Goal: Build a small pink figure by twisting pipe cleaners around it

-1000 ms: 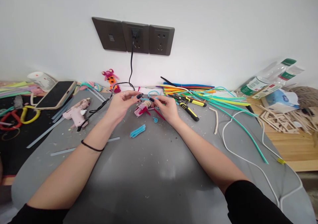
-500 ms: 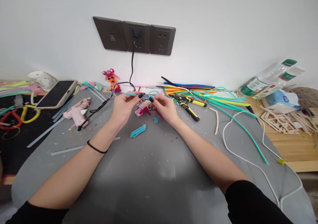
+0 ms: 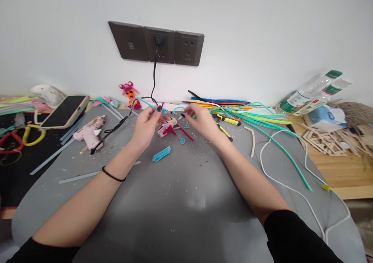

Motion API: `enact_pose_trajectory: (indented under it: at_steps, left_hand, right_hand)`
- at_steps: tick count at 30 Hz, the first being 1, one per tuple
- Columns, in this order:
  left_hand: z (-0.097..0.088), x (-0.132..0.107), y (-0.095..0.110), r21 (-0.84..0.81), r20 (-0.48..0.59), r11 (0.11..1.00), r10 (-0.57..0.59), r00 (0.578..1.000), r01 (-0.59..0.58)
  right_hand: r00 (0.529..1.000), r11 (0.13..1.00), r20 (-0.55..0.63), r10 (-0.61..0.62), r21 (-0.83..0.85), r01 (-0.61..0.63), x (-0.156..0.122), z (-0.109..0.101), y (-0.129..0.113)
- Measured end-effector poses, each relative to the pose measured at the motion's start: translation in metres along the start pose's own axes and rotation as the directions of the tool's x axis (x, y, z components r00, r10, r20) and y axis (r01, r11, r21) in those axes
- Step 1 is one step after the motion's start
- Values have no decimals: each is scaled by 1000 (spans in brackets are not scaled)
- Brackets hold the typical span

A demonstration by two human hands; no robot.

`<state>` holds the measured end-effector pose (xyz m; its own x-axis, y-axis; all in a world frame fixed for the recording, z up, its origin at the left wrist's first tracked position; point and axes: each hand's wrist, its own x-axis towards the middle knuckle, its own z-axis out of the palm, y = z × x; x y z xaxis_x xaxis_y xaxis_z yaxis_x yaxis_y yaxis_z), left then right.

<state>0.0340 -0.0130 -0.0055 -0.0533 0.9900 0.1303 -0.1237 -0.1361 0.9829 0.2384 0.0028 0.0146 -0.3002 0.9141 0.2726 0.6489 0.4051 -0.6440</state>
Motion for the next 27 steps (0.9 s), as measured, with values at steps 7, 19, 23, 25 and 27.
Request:
enact_pose_trajectory:
  at_steps: [7, 19, 23, 25, 27]
  left_hand:
    - [-8, 8, -4, -1, 29, 999, -34, 999, 34]
    - [-12, 10, -1, 149, 94, 989, -19, 995, 5]
    - [-12, 9, 2, 97, 115, 994, -61, 991, 50]
    - [-12, 9, 3, 76, 131, 995, -80, 988, 70]
    - [-13, 9, 5, 47, 154, 995, -98, 983, 91]
  right_hand:
    - [812, 647, 249, 528, -738, -195, -7, -80, 11]
    - [722, 648, 194, 664, -631, -426, -1, -68, 26]
    - [792, 632, 46, 609, -631, -450, -3, -76, 23]
    - [833, 646, 43, 552, -654, -394, -6, -86, 17]
    - [848, 693, 43, 529, -599, -402, -11, -101, 9]
